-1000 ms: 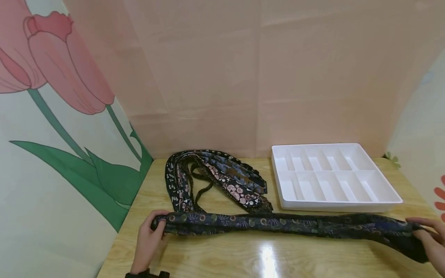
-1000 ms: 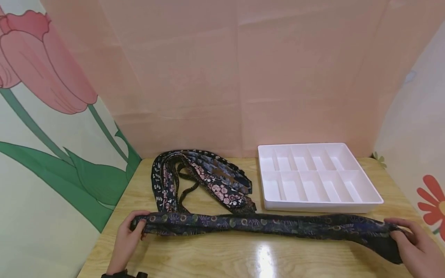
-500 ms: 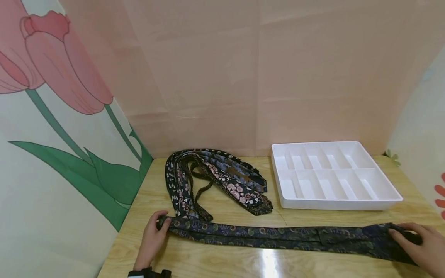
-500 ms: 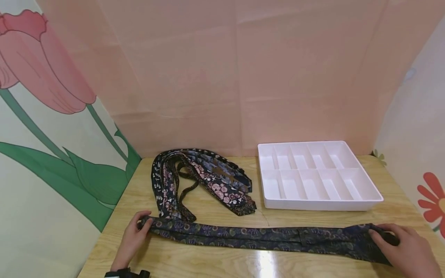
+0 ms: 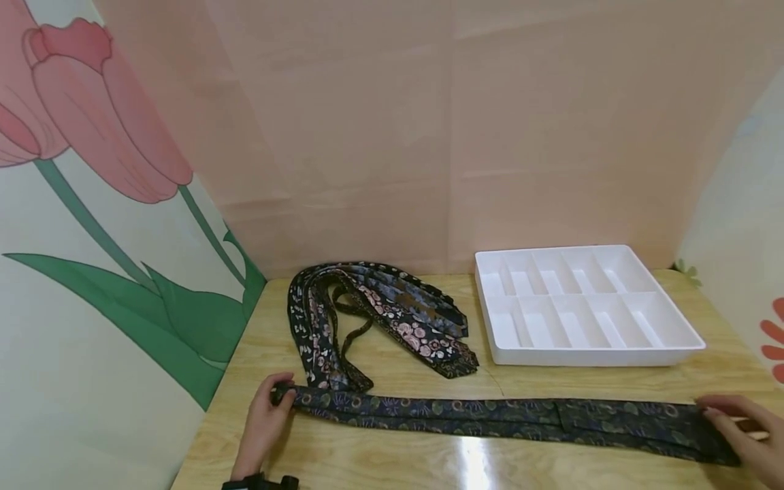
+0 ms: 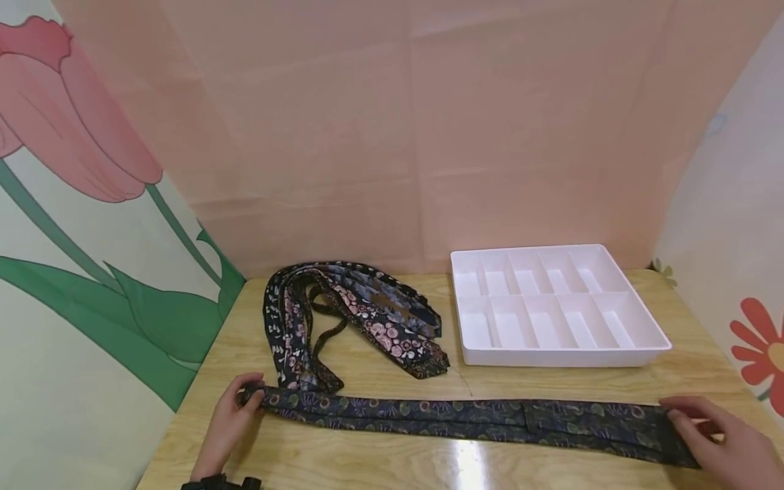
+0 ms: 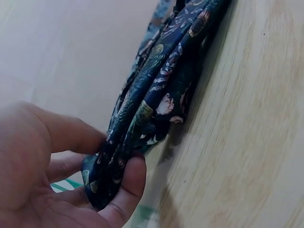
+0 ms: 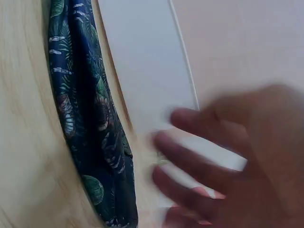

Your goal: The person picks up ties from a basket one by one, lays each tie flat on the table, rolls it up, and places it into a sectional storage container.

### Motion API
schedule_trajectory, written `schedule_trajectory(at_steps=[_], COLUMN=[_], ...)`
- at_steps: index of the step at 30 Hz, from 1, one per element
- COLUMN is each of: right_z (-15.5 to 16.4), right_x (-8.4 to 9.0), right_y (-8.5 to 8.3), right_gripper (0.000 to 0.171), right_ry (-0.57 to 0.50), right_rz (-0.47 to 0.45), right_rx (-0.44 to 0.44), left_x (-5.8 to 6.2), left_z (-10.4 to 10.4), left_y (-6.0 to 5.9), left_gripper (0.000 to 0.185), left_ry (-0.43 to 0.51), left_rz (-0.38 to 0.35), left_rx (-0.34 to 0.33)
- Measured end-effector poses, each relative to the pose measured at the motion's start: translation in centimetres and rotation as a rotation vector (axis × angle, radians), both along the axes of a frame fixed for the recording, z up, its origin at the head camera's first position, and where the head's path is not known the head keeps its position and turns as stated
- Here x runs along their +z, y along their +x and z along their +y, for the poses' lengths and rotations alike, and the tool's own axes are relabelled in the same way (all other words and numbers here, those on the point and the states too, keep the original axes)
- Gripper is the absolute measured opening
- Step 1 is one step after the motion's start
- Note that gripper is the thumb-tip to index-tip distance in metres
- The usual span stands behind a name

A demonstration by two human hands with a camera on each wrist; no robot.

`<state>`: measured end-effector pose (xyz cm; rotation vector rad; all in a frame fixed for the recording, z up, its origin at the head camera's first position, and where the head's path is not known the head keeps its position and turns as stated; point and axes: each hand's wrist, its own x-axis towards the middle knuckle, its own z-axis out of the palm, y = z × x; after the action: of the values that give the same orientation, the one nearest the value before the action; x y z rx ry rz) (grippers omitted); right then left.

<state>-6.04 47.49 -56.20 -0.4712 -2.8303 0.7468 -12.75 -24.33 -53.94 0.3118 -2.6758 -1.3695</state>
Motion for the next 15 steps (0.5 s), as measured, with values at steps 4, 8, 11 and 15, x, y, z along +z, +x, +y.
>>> schedule_trajectory(at_steps=[4, 8, 11, 15], right_z=[-0.9, -0.9, -0.5, 0.6], right_x=[-0.5, -0.5, -0.6, -1.5], right_y=[-0.1, -0.1, -0.3, -0.5], right_gripper=[0.059, 0.041, 0.033, 0.023], right_ry=[0.081, 0.164, 0.095, -0.013], right_rz=[-0.177, -0.119, -0.101, -0.126], right_rx=[0.089, 0.153, 0.146, 0.149], left_x=[-0.1, 0.0, 0.2, 0.3], left_z=[-0.1, -0.1, -0.3, -0.7], left_y=[0.1, 0.3, 0.3, 0.4], left_gripper=[0.034, 0.040, 0.043, 0.038], left_ry=[-0.009, 0.031, 0.098, 0.127], left_rz=[-0.010, -0.010, -0.024, -0.086], left_rx=[0.017, 0.010, 0.021, 0.069])
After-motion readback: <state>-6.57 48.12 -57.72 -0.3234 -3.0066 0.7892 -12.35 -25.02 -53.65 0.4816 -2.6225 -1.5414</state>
